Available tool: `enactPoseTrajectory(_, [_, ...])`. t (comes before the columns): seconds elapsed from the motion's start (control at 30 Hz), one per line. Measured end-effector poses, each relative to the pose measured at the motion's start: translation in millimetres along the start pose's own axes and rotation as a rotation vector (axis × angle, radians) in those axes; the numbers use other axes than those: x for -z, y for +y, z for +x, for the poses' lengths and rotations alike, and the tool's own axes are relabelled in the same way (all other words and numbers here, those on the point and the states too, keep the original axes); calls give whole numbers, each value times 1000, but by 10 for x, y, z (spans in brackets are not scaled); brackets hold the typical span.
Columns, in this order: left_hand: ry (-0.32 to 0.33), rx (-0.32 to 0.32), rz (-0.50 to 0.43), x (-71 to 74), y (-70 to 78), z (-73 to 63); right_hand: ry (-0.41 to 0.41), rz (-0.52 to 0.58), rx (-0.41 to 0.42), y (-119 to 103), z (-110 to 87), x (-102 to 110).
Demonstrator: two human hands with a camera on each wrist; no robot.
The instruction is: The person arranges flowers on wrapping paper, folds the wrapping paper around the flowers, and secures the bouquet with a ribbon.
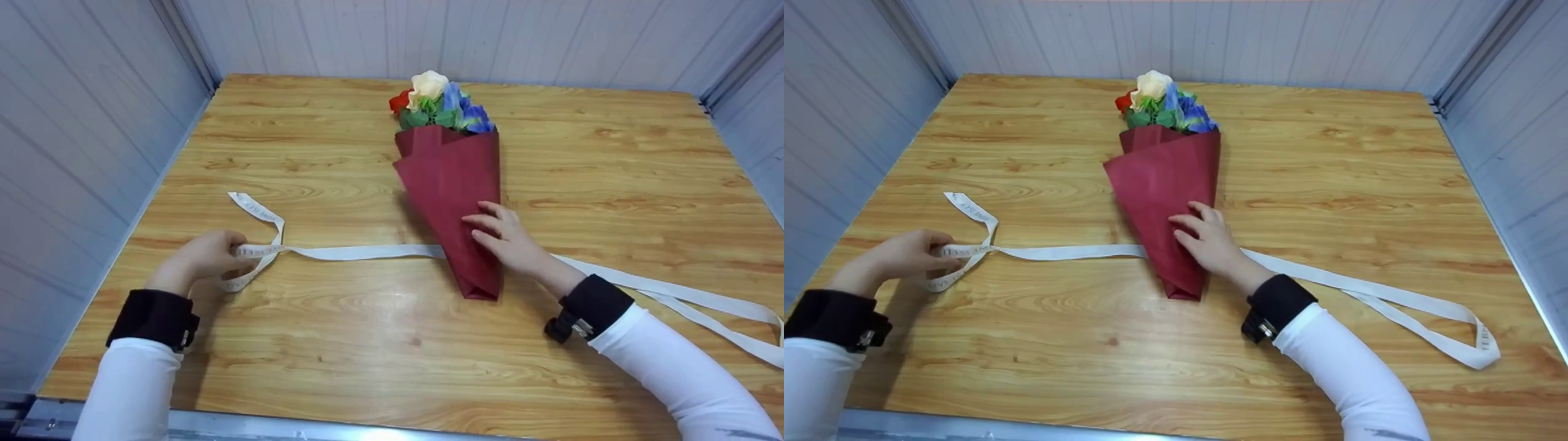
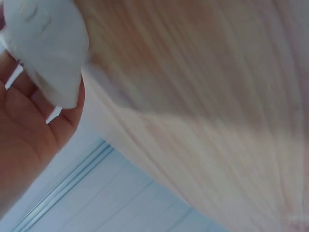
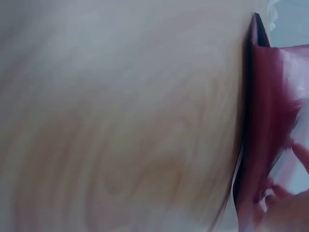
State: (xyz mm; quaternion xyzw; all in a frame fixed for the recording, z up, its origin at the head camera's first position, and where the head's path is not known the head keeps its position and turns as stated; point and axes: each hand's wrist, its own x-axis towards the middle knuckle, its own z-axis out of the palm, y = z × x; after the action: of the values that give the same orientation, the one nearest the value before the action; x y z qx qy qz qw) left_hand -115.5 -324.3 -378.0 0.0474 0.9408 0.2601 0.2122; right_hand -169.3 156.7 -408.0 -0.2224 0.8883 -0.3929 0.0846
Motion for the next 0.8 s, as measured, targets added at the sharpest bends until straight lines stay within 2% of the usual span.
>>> enactPoseTrajectory(0.07, [31, 22, -11, 37, -15, -26, -31, -21, 28, 2, 6, -23])
enactPoseTrajectory(0.13, [35, 39, -67, 81, -32, -62, -52, -48, 39, 9, 11, -39])
enactPoseTrajectory(0.2, [-21, 38, -152, 124, -41, -102, -67, -72, 34, 18, 17, -49])
enactPoseTrajectory(0.33, [-184, 21, -347, 178, 13, -152, -89, -101, -6, 24, 26, -52])
enactPoseTrajectory(0.37, [-211, 4, -387, 178, 42, -150, -95, -107, -13, 28, 27, -52])
enactPoseTrajectory(0.43, [-210, -37, -471, 170, 122, -140, -105, -114, -17, 29, 28, -52])
enactPoseTrajectory(0.5, [-150, -110, -549, 146, 235, -126, -113, -119, -15, 28, 30, -52])
enactPoseTrajectory(0.6, [1, -240, -692, 87, 465, -87, -119, -120, -15, 27, 33, -56])
enactPoseTrajectory(0.67, [104, -328, -788, 32, 666, -43, -116, -122, -18, 24, 37, -61])
enactPoseTrajectory(0.77, [197, -478, -906, -44, 994, 51, -113, -125, -16, 18, 46, -77])
enactPoseTrajectory(0.8, [226, -523, -915, -65, 1109, 80, -113, -126, -12, 16, 49, -84])
